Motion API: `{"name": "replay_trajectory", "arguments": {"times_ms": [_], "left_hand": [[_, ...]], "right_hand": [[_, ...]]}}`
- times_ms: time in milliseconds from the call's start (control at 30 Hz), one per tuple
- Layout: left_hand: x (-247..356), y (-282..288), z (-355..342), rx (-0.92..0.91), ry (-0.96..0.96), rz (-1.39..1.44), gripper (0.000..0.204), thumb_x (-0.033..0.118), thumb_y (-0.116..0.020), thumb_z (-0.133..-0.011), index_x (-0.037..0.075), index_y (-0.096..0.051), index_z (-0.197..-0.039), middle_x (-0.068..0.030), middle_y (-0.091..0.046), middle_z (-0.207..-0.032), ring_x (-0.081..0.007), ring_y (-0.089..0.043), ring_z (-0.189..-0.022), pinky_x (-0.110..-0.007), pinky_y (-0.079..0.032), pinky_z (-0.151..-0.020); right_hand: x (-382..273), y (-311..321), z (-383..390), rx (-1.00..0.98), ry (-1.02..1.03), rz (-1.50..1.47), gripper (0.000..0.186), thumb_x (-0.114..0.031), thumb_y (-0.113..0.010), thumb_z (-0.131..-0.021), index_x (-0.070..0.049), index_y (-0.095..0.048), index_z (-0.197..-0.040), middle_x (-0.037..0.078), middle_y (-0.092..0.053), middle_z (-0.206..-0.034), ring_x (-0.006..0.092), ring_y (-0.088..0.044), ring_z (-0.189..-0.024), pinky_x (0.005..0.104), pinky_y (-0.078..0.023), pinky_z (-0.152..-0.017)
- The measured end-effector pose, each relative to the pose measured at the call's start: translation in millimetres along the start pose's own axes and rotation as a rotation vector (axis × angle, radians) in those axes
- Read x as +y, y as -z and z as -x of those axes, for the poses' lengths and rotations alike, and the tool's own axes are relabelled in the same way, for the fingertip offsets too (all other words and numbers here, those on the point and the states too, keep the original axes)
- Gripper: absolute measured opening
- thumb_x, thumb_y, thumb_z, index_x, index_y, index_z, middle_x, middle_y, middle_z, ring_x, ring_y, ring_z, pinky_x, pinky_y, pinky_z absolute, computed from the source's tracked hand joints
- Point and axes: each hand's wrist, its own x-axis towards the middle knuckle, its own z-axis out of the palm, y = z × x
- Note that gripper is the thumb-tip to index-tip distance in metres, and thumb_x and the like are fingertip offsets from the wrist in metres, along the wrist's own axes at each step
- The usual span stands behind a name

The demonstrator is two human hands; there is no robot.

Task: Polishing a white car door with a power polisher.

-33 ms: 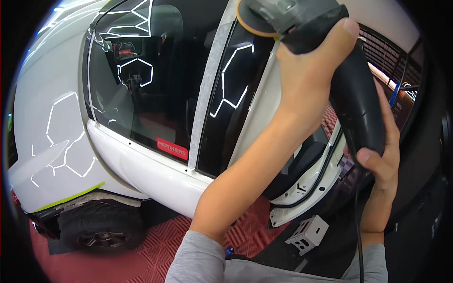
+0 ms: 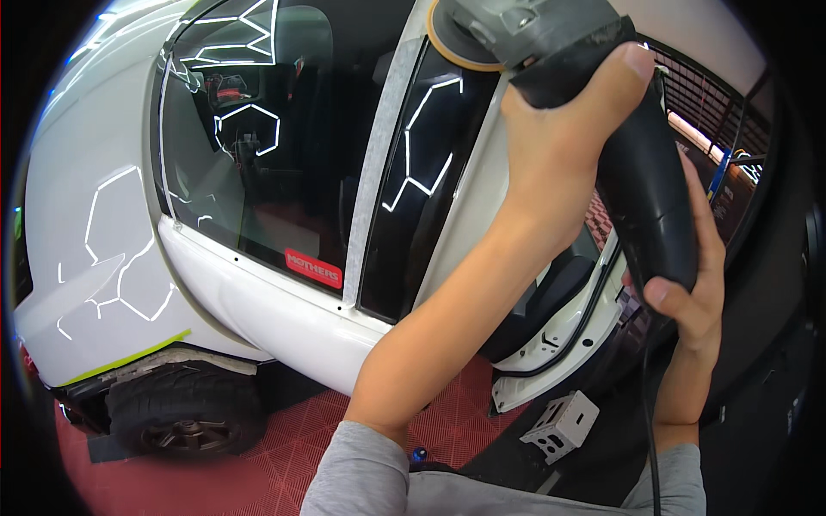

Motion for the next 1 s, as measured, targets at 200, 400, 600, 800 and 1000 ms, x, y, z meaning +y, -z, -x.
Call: {"name": "replay_trajectory", "arguments": {"times_ms": [200, 400, 600, 800, 1000], "left_hand": [[5.1, 12.5, 50.0, 0.096, 0.197, 0.006, 0.025, 0.022, -0.071, -0.085, 0.001, -0.062, -0.091, -0.0057, -0.065, -0.079, -0.0125, -0.063, -0.069, -0.026, -0.052, -0.065], [17.2, 41.4, 96.1, -0.029, 0.260, -0.130, 0.080, 0.055, -0.064, -0.081, 0.006, -0.034, -0.138, -0.0167, -0.053, -0.117, -0.0344, -0.058, -0.109, -0.045, -0.052, -0.091], [15.9, 58.3, 142.9, 0.064, 0.205, 0.037, 0.085, 0.049, -0.072, -0.077, 0.007, -0.031, -0.139, -0.0145, -0.052, -0.113, -0.0321, -0.058, -0.106, -0.043, -0.050, -0.093], [12.4, 71.3, 185.2, 0.156, 0.174, 0.212, 0.089, 0.034, -0.082, -0.071, 0.010, -0.029, -0.139, -0.0141, -0.052, -0.111, -0.0323, -0.059, -0.104, -0.045, -0.049, -0.095], [2.5, 86.2, 215.2, 0.108, 0.108, 0.232, 0.088, 0.034, -0.083, -0.069, 0.008, -0.031, -0.136, -0.0142, -0.054, -0.105, -0.0314, -0.059, -0.099, -0.048, -0.047, -0.097]], "right_hand": [[11.7, -10.8, 33.4, -0.091, -0.059, -0.099, 0.103, -0.032, -0.079, -0.063, 0.006, -0.028, -0.145, 0.022, -0.050, -0.133, 0.0253, -0.058, -0.109, 0.0315, -0.045, -0.089], [18.5, -21.2, 52.4, -0.329, 0.158, -0.018, 0.086, -0.013, -0.078, -0.068, 0.007, -0.036, -0.141, 0.024, -0.054, -0.130, 0.0308, -0.058, -0.118, 0.0315, -0.041, -0.099], [25.2, -46.6, 74.9, -0.380, 0.143, -0.075, 0.081, -0.012, -0.080, -0.069, -0.001, -0.043, -0.139, 0.018, -0.060, -0.099, 0.0278, -0.063, -0.079, 0.0325, -0.051, -0.069], [39.7, -56.1, 99.2, -0.462, 0.147, -0.104, 0.080, -0.015, -0.083, -0.068, -0.001, -0.045, -0.138, 0.020, -0.059, -0.104, 0.0302, -0.064, -0.083, 0.0328, -0.053, -0.071], [81.9, -34.9, 134.3, -0.817, 0.126, -0.333, 0.097, -0.012, -0.080, -0.070, -0.006, -0.024, -0.149, 0.032, -0.030, -0.143, 0.0472, -0.042, -0.126, 0.0464, -0.038, -0.104]]}}
